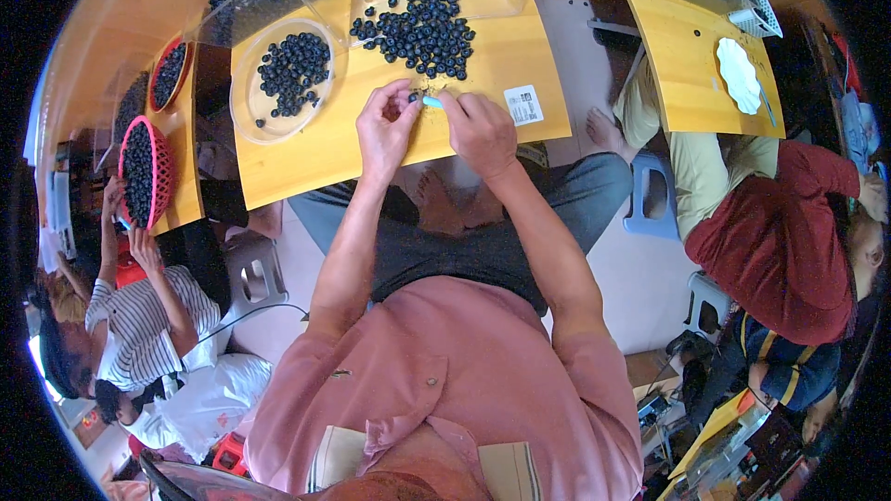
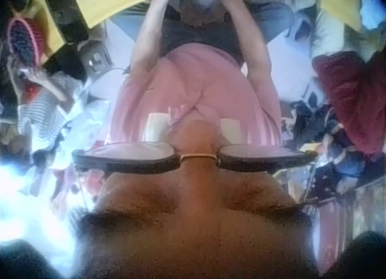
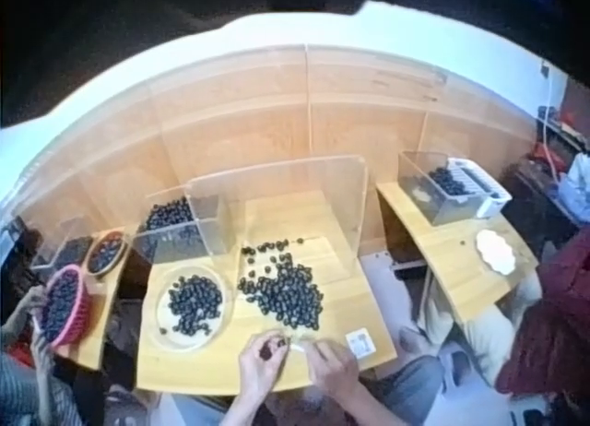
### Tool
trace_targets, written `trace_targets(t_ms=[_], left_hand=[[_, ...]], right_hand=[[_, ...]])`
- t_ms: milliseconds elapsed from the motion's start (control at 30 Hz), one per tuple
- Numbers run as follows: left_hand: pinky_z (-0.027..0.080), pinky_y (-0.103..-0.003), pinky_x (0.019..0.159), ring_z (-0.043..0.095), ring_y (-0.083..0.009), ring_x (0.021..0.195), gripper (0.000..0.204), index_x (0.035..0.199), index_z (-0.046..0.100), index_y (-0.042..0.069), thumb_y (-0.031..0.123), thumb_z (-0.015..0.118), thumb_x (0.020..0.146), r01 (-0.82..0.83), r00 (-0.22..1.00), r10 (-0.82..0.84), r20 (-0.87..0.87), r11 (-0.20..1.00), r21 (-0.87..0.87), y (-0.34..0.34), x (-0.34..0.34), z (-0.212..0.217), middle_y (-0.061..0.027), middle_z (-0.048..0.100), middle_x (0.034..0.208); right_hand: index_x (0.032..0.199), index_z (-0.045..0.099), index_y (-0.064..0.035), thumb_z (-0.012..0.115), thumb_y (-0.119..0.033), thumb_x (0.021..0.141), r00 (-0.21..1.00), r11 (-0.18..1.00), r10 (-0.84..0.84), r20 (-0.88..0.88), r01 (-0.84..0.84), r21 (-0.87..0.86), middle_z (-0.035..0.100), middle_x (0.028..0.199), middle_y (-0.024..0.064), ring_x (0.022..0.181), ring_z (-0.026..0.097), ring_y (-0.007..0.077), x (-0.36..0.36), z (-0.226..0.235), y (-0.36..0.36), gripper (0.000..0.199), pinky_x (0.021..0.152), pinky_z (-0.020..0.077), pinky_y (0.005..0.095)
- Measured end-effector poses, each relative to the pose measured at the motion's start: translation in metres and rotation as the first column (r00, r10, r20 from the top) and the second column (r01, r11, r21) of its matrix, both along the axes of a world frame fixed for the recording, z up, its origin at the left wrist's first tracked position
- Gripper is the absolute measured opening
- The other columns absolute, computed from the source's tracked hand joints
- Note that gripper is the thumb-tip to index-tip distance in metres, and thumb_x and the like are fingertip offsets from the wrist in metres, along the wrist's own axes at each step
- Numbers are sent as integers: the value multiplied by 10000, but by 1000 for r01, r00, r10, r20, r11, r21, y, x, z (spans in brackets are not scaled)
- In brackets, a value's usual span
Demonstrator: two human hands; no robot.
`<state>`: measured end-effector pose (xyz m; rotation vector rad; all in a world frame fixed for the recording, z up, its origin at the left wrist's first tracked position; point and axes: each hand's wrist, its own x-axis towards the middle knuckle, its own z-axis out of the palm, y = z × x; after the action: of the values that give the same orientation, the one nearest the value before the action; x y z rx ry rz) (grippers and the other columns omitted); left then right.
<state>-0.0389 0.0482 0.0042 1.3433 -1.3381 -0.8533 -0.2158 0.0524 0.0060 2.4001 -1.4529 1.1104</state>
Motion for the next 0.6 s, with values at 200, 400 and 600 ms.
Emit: trace_targets(t_ms=[200, 400, 600], left_hand=[[558, -281, 749, 644, -128, 811, 361, 1209, 741, 28, -44, 800, 860, 12, 1000, -10, 21, 997, -70, -1, 1, -3, -64, 694, 952], [555, -249, 826, 639, -93, 877, 372, 1262, 703, 9, -60, 770, 903, 31, 999, -31, 17, 999, 20, 1, 1, 0, -27, 691, 1014], [567, -255, 819, 658, -96, 870, 349, 1212, 676, 5, -52, 793, 888, 0, 979, -1, -203, 1000, -3, 5, -1, -7, -44, 708, 1009]], right_hand=[[1146, 723, -106, 718, -79, 844, 999, 1000, 16, -34, -17, -7, 542, 798, 37, 735, 635, 212, 1, -3, -2, 303, 615, 521, 371], [1143, 724, -97, 717, -66, 849, 999, 1000, 2, -45, -2, 6, 560, 796, 40, 722, 638, 225, 2, -2, -2, 295, 611, 519, 379], [1114, 702, -97, 695, -72, 841, 996, 996, -58, -62, 63, 68, 556, 805, 42, 751, 648, 221, 4, -2, -3, 274, 622, 532, 377]])
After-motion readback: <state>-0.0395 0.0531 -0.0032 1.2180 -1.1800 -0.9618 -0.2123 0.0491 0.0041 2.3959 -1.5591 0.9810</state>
